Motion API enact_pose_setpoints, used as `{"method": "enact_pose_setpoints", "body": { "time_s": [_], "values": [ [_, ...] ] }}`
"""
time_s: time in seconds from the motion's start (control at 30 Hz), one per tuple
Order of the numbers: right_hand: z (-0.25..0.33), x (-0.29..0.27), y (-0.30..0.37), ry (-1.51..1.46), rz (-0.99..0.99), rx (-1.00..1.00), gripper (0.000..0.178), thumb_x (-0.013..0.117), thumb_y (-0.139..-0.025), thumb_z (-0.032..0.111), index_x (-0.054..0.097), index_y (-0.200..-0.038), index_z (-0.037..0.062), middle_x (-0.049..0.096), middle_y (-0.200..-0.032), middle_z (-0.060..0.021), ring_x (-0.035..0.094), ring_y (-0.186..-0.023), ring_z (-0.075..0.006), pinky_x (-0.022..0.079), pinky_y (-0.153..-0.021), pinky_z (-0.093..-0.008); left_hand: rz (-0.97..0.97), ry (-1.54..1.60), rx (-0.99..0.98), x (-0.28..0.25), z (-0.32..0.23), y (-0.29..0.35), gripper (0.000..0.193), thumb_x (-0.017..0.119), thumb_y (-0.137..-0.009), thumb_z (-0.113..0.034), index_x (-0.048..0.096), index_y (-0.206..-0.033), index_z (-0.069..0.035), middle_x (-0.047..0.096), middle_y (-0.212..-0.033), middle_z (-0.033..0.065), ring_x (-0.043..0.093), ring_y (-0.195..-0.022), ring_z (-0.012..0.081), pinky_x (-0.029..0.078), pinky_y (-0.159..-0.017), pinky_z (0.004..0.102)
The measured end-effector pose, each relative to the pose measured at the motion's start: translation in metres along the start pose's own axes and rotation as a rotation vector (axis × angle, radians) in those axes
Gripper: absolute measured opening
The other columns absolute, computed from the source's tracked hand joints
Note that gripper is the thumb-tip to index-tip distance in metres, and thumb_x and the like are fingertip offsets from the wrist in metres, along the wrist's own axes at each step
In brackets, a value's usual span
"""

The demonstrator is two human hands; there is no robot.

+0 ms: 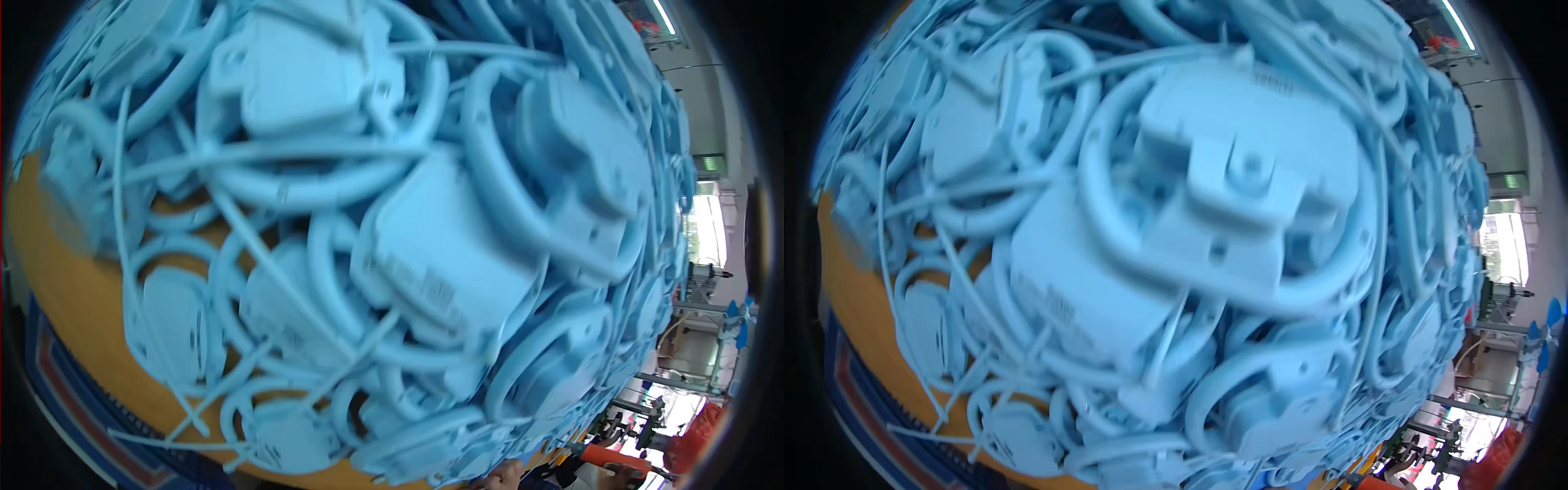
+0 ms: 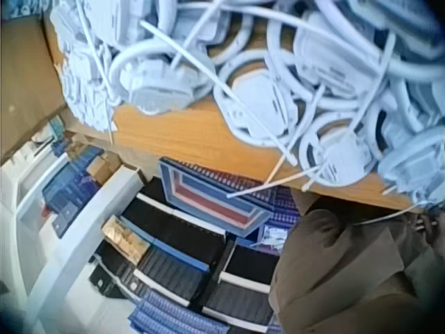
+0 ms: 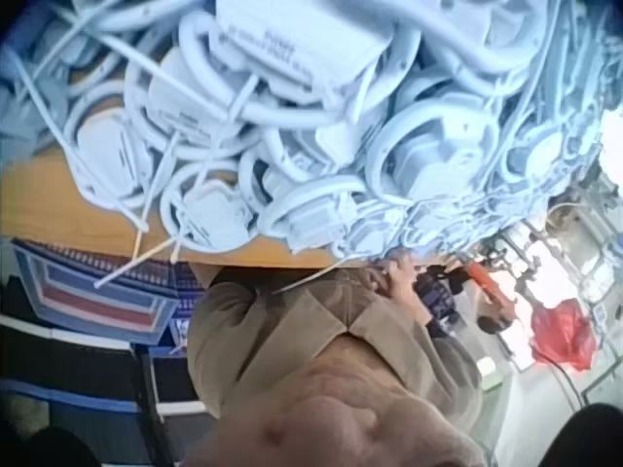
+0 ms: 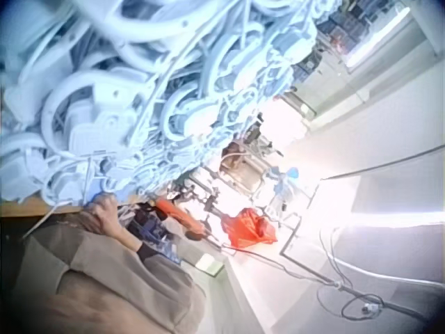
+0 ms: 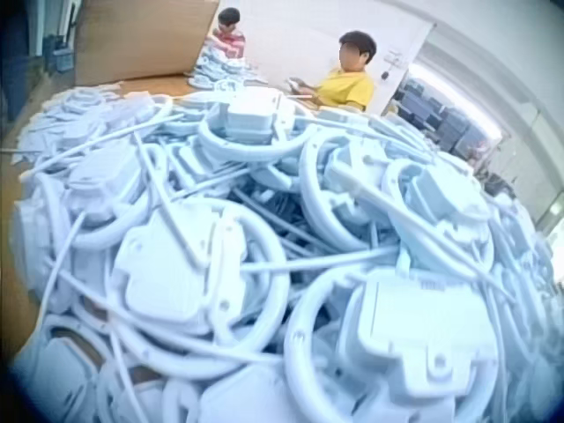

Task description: Assembling blue plastic components using hands and an electric screwdriver.

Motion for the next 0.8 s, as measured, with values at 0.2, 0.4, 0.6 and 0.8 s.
{"method": "enact_pose_setpoints", "body": {
  "time_s": [0.2, 0.4, 0.6, 0.8],
  "values": [
    [-0.008, 0.001, 0.023, -0.007, 0.225, 0.043, 0.029, 0.074, -0.073, 0.026, 0.061, -0.092, 0.0080, 0.052, -0.097, -0.0165, 0.047, -0.089, -0.0385, 0.037, -0.076, -0.0485, -0.138, 0.082, 0.066, -0.049, -0.072, -0.019, 0.041, 0.058, -0.089, -0.028, 0.058, -0.120, -0.002, 0.060, -0.113, 0.0227, 0.057, -0.111, 0.0335, 0.045, -0.093, 0.0403],
    [-0.024, 0.016, 0.031, -0.021, 0.287, 0.064, 0.026, 0.065, -0.081, 0.026, 0.062, -0.101, 0.0102, 0.052, -0.102, -0.0142, 0.046, -0.094, -0.0339, 0.038, -0.079, -0.0478, -0.251, 0.044, 0.145, -0.123, -0.141, 0.001, 0.039, 0.057, -0.088, -0.028, 0.059, -0.117, -0.002, 0.060, -0.111, 0.0226, 0.057, -0.109, 0.0343, 0.046, -0.092, 0.0406],
    [-0.020, 0.012, 0.030, -0.012, 0.145, -0.055, 0.030, 0.078, -0.070, 0.043, 0.061, -0.084, 0.0231, 0.048, -0.090, -0.0005, 0.043, -0.087, -0.0225, 0.029, -0.074, -0.0396, -0.359, -0.037, 0.247, -0.203, -0.167, 0.005, 0.037, 0.057, -0.088, -0.028, 0.060, -0.115, -0.002, 0.061, -0.108, 0.0224, 0.058, -0.107, 0.0351, 0.046, -0.091, 0.0409],
    [-0.016, -0.003, 0.025, -0.068, 0.119, -0.112, 0.030, 0.079, -0.067, 0.036, 0.060, -0.085, 0.0204, 0.049, -0.092, -0.0024, 0.043, -0.087, -0.0253, 0.030, -0.075, -0.0400, -0.481, -0.054, 0.204, -0.248, -0.119, 0.064, 0.036, 0.057, -0.088, -0.027, 0.062, -0.113, -0.003, 0.062, -0.105, 0.0223, 0.058, -0.105, 0.0360, 0.046, -0.089, 0.0411]
  ]
}}
Point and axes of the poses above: each hand's wrist, its own y-axis away from the middle knuckle, its own x-axis out of the palm, z = x × y, the point moved 10 cm from there along -y, towards the middle knuckle
